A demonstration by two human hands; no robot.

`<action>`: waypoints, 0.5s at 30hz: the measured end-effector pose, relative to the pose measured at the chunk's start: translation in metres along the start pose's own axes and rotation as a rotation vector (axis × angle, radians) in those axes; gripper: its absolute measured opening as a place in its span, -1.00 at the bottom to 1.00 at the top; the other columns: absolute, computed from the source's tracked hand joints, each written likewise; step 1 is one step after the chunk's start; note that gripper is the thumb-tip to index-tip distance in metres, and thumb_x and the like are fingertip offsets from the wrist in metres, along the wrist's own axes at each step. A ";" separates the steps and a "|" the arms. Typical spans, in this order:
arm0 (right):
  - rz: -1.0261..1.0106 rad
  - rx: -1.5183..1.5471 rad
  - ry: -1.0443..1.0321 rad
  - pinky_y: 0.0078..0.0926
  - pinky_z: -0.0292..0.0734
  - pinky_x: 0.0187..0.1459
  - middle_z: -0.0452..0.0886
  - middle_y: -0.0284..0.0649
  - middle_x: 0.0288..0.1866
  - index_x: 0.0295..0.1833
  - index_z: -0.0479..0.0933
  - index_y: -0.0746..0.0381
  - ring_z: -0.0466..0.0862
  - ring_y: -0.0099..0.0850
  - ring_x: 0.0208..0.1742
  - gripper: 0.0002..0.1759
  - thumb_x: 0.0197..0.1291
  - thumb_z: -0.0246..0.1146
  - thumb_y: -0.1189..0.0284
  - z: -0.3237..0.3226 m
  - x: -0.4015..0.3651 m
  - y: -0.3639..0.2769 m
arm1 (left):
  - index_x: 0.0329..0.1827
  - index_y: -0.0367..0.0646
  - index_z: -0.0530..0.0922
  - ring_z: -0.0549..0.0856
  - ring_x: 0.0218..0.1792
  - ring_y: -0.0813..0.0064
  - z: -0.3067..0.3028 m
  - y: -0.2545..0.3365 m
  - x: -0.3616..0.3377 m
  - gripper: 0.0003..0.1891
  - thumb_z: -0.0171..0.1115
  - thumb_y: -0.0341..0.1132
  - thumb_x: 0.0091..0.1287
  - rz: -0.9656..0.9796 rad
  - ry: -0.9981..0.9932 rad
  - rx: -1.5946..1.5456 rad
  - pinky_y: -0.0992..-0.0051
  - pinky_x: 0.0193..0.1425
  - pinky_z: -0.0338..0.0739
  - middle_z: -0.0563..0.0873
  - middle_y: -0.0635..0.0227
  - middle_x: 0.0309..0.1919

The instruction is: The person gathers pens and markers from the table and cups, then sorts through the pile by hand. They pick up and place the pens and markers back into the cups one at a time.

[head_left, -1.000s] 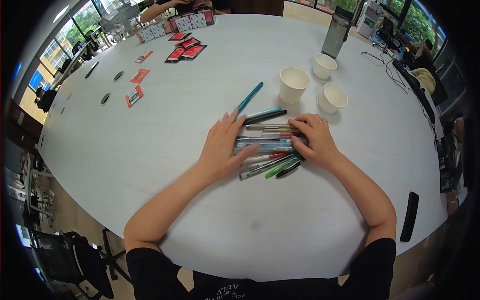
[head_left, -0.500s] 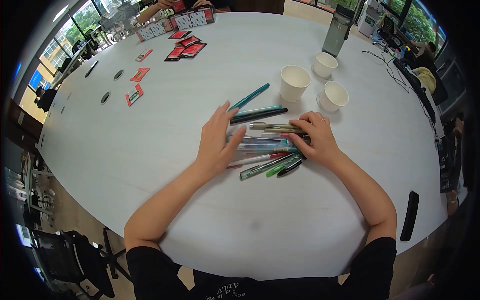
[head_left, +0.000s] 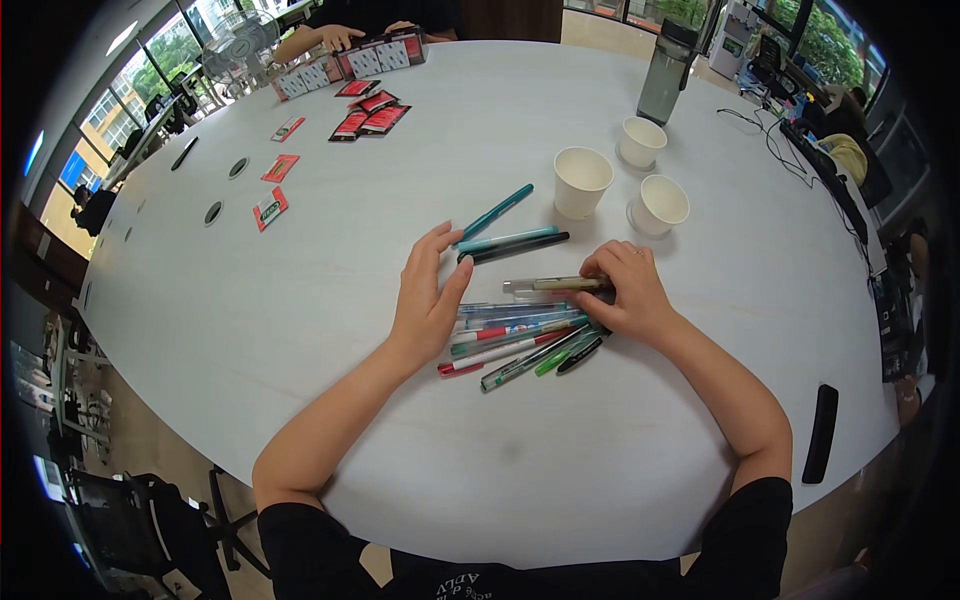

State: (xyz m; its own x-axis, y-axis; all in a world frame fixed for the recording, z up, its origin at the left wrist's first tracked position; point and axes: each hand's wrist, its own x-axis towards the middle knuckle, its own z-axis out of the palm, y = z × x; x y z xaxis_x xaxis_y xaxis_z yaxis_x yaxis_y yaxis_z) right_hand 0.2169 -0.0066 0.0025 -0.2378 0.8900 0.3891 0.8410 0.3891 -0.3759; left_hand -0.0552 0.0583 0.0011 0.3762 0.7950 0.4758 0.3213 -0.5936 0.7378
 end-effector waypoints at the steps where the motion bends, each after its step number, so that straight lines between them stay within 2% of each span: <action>1: 0.013 0.018 -0.010 -0.37 0.13 -0.13 0.48 -0.35 -0.31 -0.26 0.50 0.12 0.45 -0.36 -0.19 -0.71 0.03 0.38 0.20 -0.001 0.000 -0.001 | 0.22 -0.21 0.42 0.39 0.30 0.01 0.001 0.000 -0.001 -0.57 0.06 -0.11 0.44 -0.006 0.003 -0.006 0.14 0.37 0.23 0.37 -0.07 0.30; 5: 0.001 0.025 -0.019 -0.42 0.15 -0.14 0.45 -0.35 -0.38 -0.29 0.49 0.13 0.44 -0.37 -0.27 -0.73 -0.01 0.44 0.31 -0.001 -0.001 -0.005 | 0.19 -0.17 0.47 0.32 0.37 0.11 0.000 0.001 -0.002 -0.62 0.13 -0.19 0.38 -0.069 -0.052 0.161 0.20 0.42 0.17 0.37 0.02 0.32; 8: -0.096 -0.024 0.049 -0.43 0.17 -0.14 0.42 -0.34 -0.43 -0.34 0.48 0.14 0.41 -0.36 -0.34 -0.71 -0.02 0.47 0.31 0.003 -0.001 0.001 | 0.11 -0.11 0.53 0.32 0.36 0.08 0.000 -0.004 -0.005 -0.64 0.23 -0.19 0.30 -0.059 -0.080 0.340 0.16 0.38 0.15 0.40 0.06 0.30; 15: -0.205 -0.023 0.153 -0.37 0.23 -0.14 0.42 -0.32 -0.51 -0.35 0.43 0.15 0.41 -0.32 -0.38 -0.73 -0.01 0.43 0.37 0.006 -0.002 0.001 | -0.06 -0.02 0.61 0.27 0.38 0.02 0.003 -0.008 -0.006 -0.77 0.28 -0.19 0.27 -0.041 -0.094 0.371 0.12 0.38 0.07 0.45 0.19 0.27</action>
State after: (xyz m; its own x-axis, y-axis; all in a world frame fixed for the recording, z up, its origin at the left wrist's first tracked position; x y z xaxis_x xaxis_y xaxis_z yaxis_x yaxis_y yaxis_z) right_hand 0.2152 -0.0065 -0.0033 -0.3295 0.7461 0.5787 0.7941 0.5505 -0.2576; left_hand -0.0578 0.0580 -0.0089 0.4293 0.8143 0.3908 0.6239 -0.5802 0.5236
